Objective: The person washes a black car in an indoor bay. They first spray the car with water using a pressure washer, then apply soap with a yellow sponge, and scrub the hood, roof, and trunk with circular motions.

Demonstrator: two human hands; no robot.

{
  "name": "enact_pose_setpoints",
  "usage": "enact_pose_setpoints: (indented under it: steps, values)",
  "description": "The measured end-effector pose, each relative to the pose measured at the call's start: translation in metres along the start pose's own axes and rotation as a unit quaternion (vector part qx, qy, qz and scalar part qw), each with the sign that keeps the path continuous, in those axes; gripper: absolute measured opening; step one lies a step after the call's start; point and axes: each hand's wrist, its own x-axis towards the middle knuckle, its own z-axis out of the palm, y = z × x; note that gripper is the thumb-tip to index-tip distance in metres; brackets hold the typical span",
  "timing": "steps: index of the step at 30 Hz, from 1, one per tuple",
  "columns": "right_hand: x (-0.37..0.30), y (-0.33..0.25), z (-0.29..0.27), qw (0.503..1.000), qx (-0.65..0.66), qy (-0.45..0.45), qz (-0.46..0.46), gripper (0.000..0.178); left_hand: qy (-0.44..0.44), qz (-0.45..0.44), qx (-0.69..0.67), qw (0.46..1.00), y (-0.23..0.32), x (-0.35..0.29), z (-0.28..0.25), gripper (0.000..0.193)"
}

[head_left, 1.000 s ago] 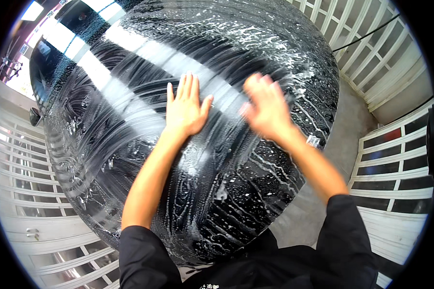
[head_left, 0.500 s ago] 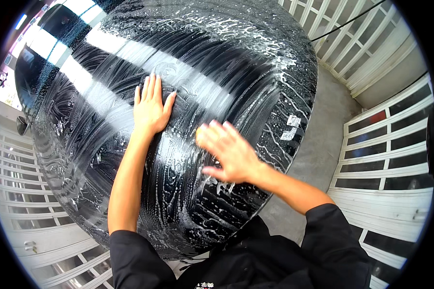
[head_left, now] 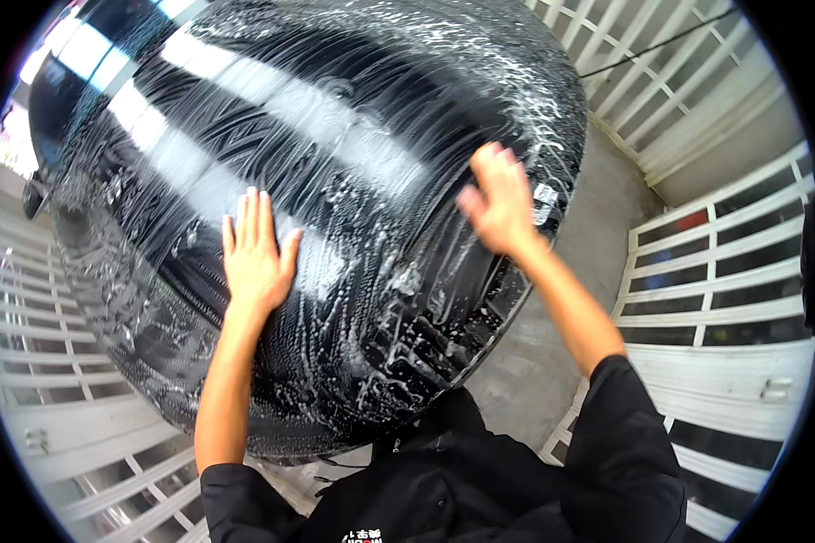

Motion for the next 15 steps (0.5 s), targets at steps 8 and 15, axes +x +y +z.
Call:
enact_pose_setpoints:
  steps: [8, 15]
  values:
    - [-0.060, -0.185, 0.082, 0.957, 0.048, 0.002, -0.285, 0.083, -0.009, 0.005, -0.027, 1.000, 0.004, -0.070, -0.014, 0.079]
    - [0.074, -0.113, 0.046, 0.992, -0.100, 0.051, -0.051, 0.076, 0.017, -0.096, -0.038, 0.995, -0.039, -0.140, -0.029, 0.075]
